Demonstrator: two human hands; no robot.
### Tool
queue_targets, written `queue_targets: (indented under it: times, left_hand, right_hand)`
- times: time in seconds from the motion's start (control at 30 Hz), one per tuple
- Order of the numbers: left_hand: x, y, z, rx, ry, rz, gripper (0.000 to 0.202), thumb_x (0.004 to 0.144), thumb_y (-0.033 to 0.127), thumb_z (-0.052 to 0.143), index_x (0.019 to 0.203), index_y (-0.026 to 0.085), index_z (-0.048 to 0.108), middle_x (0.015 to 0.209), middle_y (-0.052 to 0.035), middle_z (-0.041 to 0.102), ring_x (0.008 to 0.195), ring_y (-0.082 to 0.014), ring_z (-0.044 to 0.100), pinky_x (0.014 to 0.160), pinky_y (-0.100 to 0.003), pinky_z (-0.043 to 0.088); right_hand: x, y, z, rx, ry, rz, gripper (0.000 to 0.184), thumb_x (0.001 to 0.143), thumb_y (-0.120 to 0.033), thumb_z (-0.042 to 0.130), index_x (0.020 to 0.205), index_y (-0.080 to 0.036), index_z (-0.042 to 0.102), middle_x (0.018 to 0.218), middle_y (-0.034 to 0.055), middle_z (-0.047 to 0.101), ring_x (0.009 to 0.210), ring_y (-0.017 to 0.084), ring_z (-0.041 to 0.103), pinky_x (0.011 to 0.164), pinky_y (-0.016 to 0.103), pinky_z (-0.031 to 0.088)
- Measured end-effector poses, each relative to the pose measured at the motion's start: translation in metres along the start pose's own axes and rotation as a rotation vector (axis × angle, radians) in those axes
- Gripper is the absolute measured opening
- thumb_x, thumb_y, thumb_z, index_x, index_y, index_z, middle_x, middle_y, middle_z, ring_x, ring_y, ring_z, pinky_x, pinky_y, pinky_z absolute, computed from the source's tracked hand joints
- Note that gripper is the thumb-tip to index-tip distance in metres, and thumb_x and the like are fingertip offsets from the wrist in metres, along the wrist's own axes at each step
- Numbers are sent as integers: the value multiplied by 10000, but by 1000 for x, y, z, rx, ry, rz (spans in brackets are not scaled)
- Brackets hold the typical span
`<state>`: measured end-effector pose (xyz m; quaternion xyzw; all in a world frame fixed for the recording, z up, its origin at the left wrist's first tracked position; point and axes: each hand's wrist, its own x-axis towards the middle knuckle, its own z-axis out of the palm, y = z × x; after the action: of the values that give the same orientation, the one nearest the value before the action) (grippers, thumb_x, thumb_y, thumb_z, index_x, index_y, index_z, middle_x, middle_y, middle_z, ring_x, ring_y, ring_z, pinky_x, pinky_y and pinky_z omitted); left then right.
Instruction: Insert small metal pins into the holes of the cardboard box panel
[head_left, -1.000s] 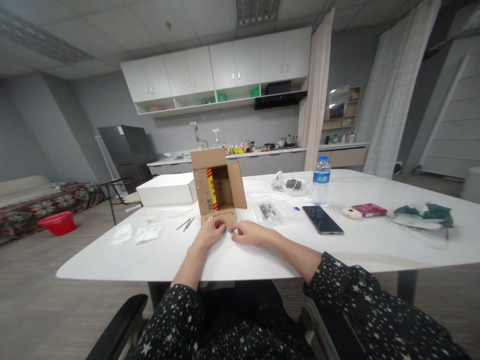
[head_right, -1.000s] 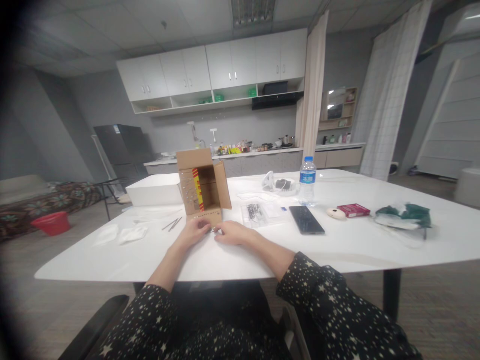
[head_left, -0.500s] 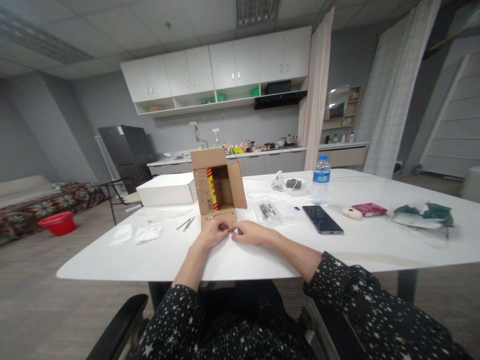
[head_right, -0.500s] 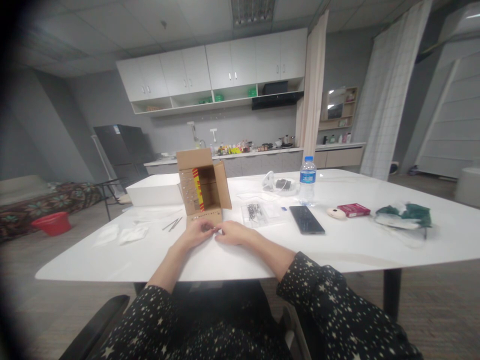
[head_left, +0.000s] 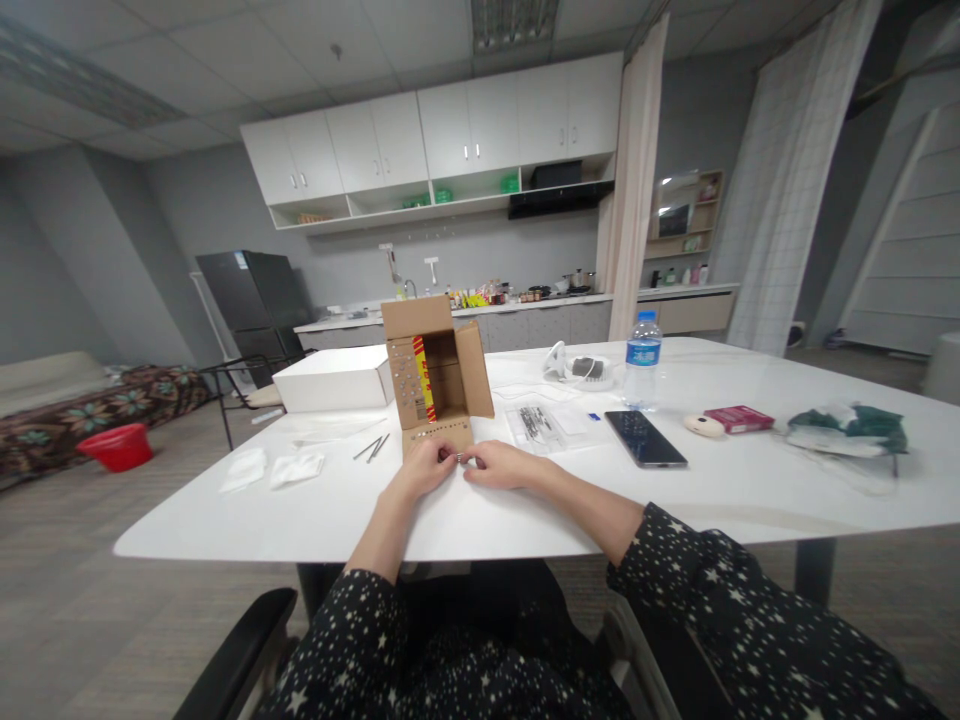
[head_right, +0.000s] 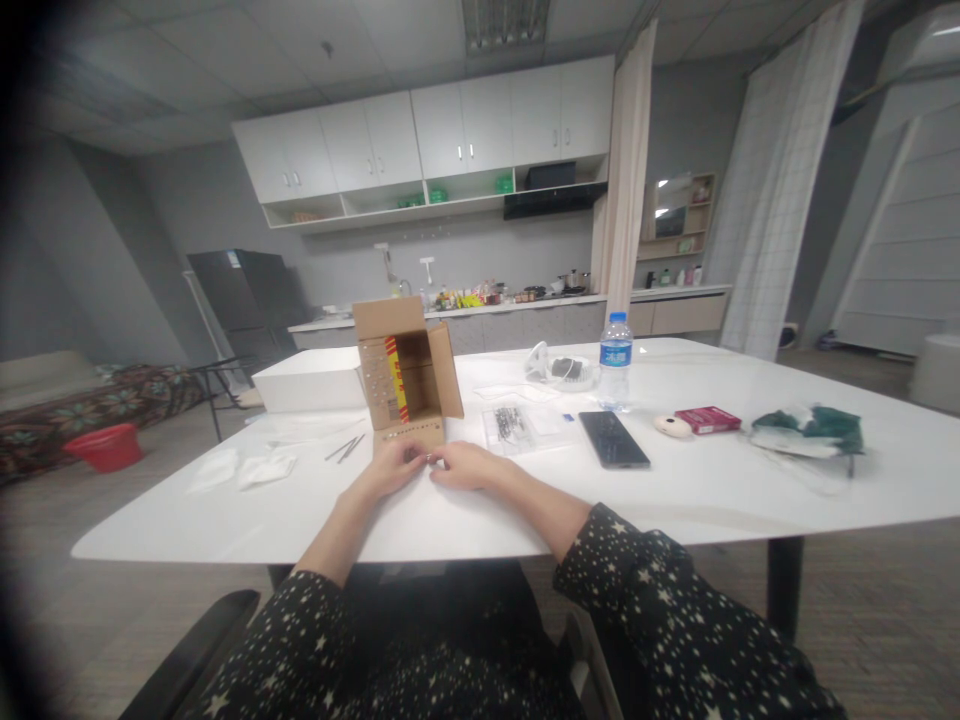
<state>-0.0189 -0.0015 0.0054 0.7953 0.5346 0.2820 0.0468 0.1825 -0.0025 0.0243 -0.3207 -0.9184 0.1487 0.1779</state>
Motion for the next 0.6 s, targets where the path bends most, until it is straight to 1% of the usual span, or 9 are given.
queue_targets:
  times: [0.07, 0.27, 0.47, 0.6]
  left_hand:
    - [0, 2, -1, 8, -3, 3, 185, 798, 270, 537, 786, 170, 693, 773, -46, 704, 724, -177, 615, 685, -290, 428]
    - [-2, 8, -4, 16, 3, -1, 214, 794, 369, 585, 782, 183, 690, 777, -46, 708, 727, -193, 623, 682, -301, 432]
    - [-2, 6, -3, 3, 2, -5, 190, 789, 341, 584, 759, 179, 679, 748, -44, 701, 707, -189, 607, 667, -304, 430]
    - [-1, 3, 0, -8, 12, -18, 173, 804, 311, 568, 764, 175, 667, 754, -44, 690, 726, -188, 597, 694, -310, 433]
  right_hand:
    - [0, 0, 0, 0, 0, 2, 381, 810, -283, 552, 1148, -149, 666, 802, 53, 683, 678, 159, 568, 607, 240, 363]
    - [0, 1, 0, -12, 1, 4, 375, 818, -280, 555, 1154, -157, 667, 822, 55, 692, 696, 161, 583, 607, 238, 368]
    - [-1, -2, -2, -9, -3, -6, 378, 812, -275, 550, 1151, -158, 671, 821, 55, 694, 707, 167, 590, 609, 239, 373]
    - [-1, -1, -1, -7, 4, -12, 375, 808, -286, 545, 1138, -160, 671, 816, 51, 690, 717, 171, 591, 614, 240, 376]
